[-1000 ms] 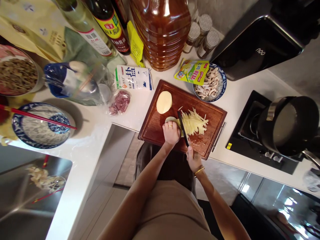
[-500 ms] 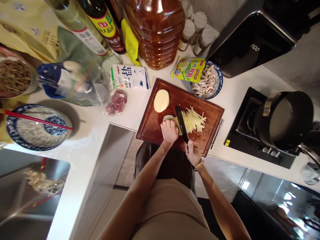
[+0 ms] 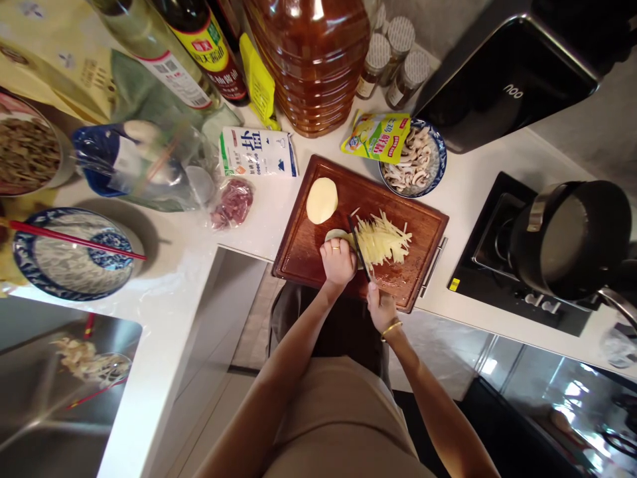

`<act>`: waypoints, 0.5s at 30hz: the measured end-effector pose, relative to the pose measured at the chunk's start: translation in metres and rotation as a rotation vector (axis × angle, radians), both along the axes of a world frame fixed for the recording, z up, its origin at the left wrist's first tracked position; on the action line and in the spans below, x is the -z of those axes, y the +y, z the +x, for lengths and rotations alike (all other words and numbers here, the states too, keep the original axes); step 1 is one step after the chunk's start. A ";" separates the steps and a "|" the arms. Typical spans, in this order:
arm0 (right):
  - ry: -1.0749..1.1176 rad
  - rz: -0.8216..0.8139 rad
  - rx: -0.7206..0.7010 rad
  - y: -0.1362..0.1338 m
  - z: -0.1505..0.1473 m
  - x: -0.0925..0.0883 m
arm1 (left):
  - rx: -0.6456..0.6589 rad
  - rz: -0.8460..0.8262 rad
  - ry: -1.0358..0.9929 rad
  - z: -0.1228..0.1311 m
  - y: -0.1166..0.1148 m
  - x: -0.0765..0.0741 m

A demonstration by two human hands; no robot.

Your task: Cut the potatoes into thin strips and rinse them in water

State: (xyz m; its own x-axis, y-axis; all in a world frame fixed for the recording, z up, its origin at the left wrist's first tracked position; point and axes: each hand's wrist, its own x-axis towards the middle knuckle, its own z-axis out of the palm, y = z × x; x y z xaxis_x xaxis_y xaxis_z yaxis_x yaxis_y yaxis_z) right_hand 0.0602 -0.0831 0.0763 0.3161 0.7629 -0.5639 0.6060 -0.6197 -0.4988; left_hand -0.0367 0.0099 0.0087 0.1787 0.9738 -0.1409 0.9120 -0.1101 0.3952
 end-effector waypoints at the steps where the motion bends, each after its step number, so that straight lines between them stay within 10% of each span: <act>1: 0.000 -0.007 0.007 0.002 -0.001 0.005 | 0.000 0.001 -0.003 0.000 0.000 0.000; 15: 0.166 -0.002 0.081 0.002 0.008 -0.009 | 0.062 0.032 -0.080 -0.010 -0.001 -0.001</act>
State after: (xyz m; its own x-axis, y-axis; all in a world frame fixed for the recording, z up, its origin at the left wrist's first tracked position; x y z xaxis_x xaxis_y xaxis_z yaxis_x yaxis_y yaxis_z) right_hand 0.0680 -0.0808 0.0855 0.2789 0.7378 -0.6147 0.4632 -0.6641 -0.5869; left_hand -0.0471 0.0090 0.0101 0.2485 0.9642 -0.0924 0.8685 -0.1796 0.4620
